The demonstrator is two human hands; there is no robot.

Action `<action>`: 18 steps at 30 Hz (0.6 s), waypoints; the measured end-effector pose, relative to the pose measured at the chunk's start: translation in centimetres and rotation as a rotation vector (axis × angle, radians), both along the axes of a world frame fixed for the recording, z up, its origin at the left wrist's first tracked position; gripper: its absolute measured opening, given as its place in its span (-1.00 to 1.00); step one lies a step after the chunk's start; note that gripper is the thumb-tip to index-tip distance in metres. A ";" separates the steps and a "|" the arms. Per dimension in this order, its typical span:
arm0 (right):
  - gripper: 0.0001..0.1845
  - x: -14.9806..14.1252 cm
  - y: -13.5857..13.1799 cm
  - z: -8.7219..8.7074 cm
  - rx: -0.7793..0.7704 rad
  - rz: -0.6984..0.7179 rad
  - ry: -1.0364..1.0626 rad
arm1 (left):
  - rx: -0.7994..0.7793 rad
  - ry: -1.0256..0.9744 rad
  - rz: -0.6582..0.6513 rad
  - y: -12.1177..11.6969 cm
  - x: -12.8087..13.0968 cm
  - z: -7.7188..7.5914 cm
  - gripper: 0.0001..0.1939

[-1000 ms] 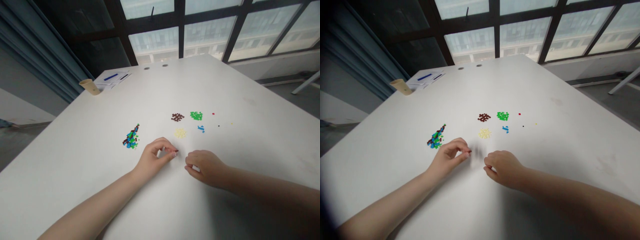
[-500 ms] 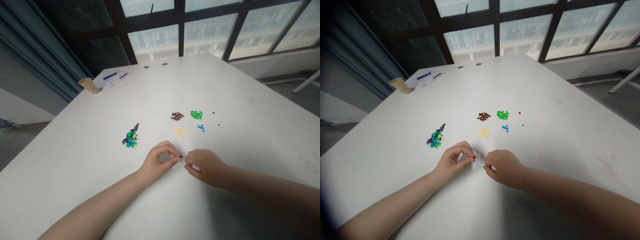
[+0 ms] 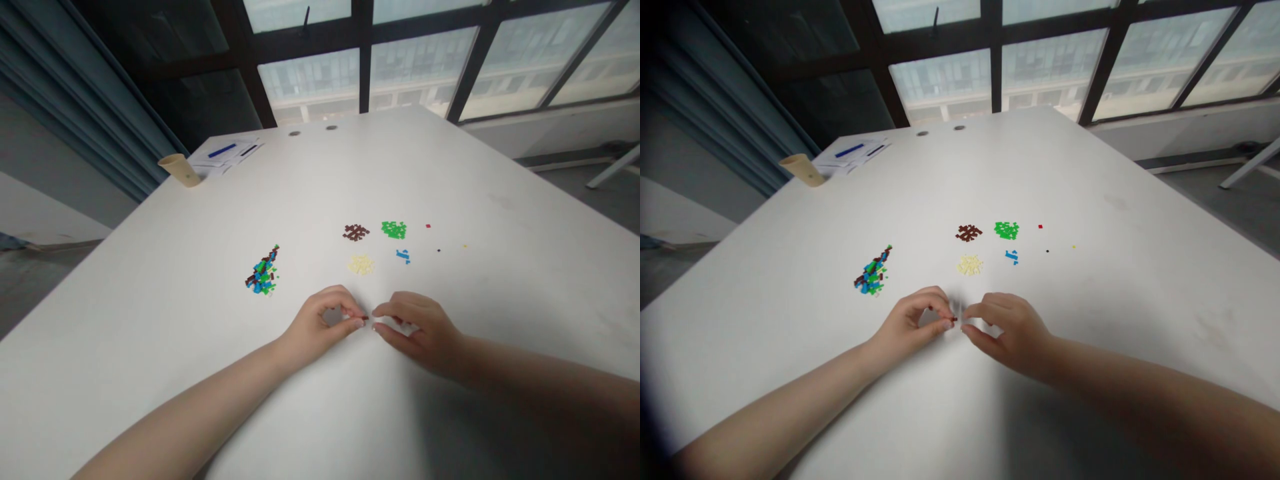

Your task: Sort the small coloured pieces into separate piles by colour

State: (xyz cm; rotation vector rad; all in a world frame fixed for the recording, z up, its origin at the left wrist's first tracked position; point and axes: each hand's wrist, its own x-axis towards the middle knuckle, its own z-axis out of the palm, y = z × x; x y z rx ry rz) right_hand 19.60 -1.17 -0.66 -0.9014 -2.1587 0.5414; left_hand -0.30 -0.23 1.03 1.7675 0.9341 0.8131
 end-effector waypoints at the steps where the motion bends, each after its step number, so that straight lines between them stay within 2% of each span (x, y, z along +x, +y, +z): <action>1: -0.90 0.0 0.0 0.0 0.013 0.005 0.005 | -0.005 0.000 -0.013 0.0 0.0 0.0 -0.95; 9: -0.90 -0.2 -0.1 -0.5 0.048 0.023 0.042 | -0.017 0.018 -0.084 -0.1 -0.1 0.0 -0.92; 18: -0.91 -0.2 0.0 -0.7 0.074 0.058 0.068 | -0.030 0.043 -0.098 -0.1 -0.1 -0.3 -0.89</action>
